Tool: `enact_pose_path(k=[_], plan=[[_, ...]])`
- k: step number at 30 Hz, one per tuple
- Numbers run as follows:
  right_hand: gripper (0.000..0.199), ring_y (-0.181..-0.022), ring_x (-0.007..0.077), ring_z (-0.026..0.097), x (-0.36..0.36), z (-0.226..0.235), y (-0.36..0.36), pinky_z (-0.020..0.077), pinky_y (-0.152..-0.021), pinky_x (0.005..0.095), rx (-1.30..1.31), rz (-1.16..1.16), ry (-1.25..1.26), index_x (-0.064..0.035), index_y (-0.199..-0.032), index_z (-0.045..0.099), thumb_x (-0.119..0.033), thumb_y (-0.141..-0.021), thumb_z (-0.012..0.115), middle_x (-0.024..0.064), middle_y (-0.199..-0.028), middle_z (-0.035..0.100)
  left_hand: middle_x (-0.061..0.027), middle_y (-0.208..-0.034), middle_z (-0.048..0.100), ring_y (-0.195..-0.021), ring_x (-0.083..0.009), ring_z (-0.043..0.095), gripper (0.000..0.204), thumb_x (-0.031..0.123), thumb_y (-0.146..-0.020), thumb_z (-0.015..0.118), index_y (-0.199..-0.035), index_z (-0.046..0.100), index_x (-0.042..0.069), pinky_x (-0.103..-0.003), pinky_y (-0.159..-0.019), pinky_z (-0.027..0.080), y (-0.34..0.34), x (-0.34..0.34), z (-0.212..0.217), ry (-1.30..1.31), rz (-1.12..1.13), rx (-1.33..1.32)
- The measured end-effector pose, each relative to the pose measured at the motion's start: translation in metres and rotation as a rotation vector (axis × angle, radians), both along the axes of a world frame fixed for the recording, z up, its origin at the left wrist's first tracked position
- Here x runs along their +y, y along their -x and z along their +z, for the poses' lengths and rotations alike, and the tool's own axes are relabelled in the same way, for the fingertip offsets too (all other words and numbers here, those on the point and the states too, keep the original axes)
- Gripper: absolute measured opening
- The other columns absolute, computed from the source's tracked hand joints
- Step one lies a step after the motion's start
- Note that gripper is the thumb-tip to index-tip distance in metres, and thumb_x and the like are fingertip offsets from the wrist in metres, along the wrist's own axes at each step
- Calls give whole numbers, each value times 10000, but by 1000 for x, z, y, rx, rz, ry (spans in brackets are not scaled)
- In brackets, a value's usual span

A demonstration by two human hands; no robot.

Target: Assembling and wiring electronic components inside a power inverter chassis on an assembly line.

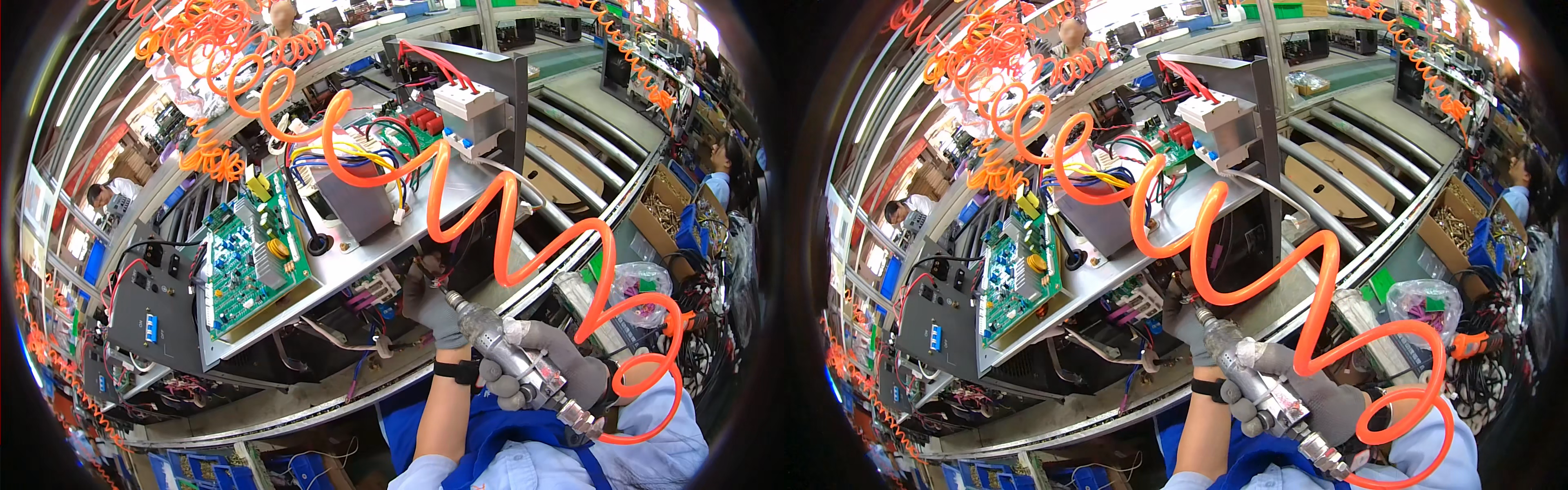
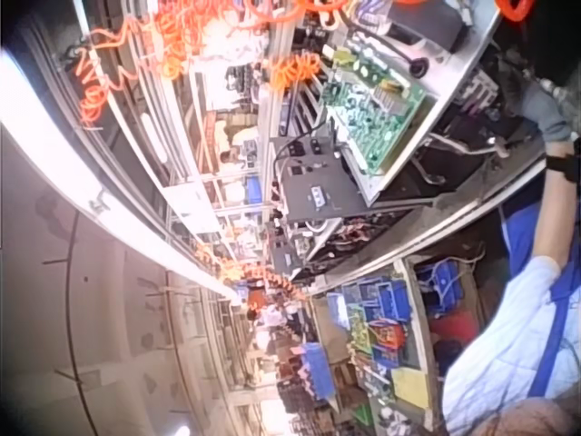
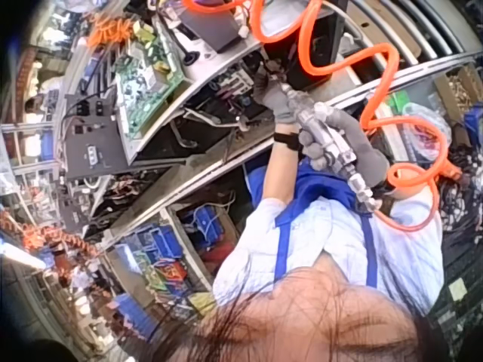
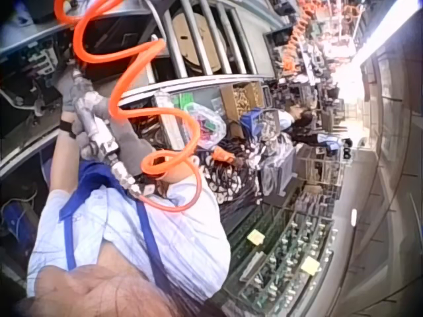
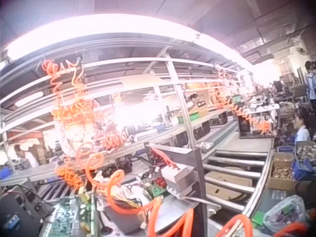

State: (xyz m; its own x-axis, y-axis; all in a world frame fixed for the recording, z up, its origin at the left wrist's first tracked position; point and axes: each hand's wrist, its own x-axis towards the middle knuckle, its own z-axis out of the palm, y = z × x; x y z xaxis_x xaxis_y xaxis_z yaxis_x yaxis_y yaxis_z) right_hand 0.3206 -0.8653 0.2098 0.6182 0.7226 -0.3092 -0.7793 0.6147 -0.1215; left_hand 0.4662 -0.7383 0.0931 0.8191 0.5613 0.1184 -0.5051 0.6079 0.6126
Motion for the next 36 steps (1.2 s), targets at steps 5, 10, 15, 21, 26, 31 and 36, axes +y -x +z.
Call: enact_pose_path(k=[5,10,15,21,26,31,36], plan=[[477,-708,213,563,21,-1,3,465,-612,351,-9,10,-5,-69,-1308,449,-344,-926,526,174,-977,617,-130,-941,702,-783,-151,656,158,2,-864,621,-1010,677,-19,-245,-662,510,0,0,12,86,32,21],[477,-704,212,561,7,0,0,463,-610,350,-21,12,-6,-70,-1307,449,-344,-925,527,173,-976,615,-131,-958,705,-734,-125,651,154,18,-867,623,-1010,673,-12,-212,-570,484,5,2,22,32,-13,146],[478,-701,211,559,2,-2,-2,461,-607,348,-29,22,-13,-70,-1307,449,-345,-924,528,171,-975,614,-136,-971,705,-718,-120,650,156,19,-865,625,-1011,672,-8,-197,-539,478,2,8,14,-77,-50,212],[479,-698,209,557,12,3,-11,459,-604,346,-35,25,-17,-70,-1306,450,-345,-922,530,170,-973,612,-144,-976,703,-733,-139,666,170,23,-867,633,-1030,662,-16,-199,-521,480,7,15,19,-12,-152,253],[480,-694,208,554,12,-1,-10,457,-601,344,-44,41,-20,-71,-1306,450,-346,-921,531,169,-972,610,-177,-1004,692,-752,-174,681,200,4,-889,580,-1078,639,-22,-212,-514,490,-5,17,3,168,-268,178],[481,-691,207,552,16,-3,-13,455,-598,342,-44,42,-28,-71,-1305,451,-347,-920,532,167,-971,608,-210,-1006,682,-740,-232,686,226,76,-921,517,-1090,624,-30,-238,-512,515,-3,22,-2,142,-291,176],[481,-688,205,550,9,-14,-7,453,-596,340,-47,46,-33,-72,-1305,451,-347,-919,533,166,-970,606,-220,-981,682,-738,-264,689,259,148,-929,505,-1075,624,-29,-270,-535,553,1,21,4,377,-384,10]])
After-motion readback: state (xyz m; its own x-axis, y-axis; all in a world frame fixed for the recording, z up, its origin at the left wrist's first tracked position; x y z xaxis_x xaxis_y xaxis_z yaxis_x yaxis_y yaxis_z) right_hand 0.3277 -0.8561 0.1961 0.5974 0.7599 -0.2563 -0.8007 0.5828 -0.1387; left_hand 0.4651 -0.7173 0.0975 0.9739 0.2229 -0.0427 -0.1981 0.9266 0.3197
